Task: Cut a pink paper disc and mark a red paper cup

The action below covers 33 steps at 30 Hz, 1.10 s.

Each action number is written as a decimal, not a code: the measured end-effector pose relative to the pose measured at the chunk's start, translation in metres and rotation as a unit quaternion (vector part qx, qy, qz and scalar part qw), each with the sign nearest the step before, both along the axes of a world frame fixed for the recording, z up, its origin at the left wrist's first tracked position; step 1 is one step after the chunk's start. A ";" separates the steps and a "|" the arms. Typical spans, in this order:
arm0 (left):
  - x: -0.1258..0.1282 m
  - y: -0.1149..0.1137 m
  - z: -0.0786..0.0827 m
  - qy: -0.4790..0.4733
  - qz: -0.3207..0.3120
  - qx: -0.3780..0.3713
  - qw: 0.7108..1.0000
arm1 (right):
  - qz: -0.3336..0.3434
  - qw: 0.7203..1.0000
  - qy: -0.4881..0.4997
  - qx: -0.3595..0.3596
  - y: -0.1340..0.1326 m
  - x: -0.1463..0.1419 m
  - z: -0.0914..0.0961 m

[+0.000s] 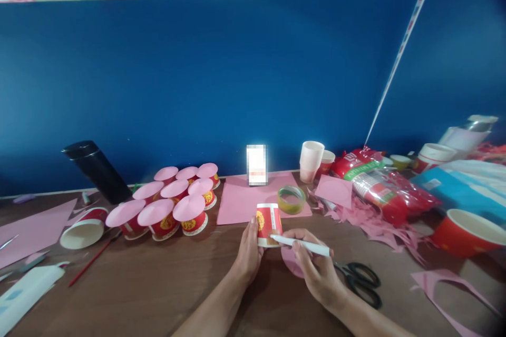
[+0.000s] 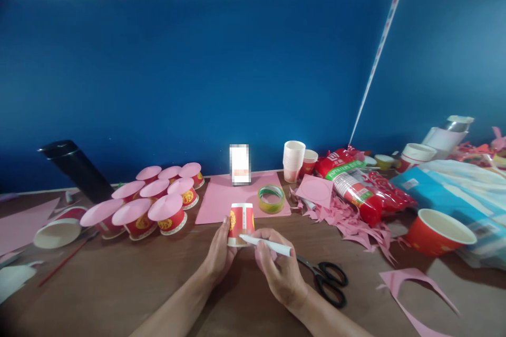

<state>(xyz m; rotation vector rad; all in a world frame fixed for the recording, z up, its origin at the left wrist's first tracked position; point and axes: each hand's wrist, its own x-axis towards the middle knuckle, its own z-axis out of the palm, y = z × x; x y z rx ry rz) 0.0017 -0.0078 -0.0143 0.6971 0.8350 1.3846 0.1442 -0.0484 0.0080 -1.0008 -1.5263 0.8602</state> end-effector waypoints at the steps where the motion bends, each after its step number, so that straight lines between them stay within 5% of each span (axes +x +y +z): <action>1: 0.000 0.000 0.001 -0.017 -0.009 0.003 1.000 | -0.001 1.000 0.004 0.003 -0.001 0.000 0.001; 13: 0.000 0.001 -0.002 -0.084 -0.026 0.030 0.996 | 0.014 0.995 0.097 -0.015 0.002 -0.004 0.001; 33: 0.000 0.001 -0.003 -0.076 -0.028 0.036 0.996 | -0.016 0.995 -0.031 0.089 0.005 0.004 0.009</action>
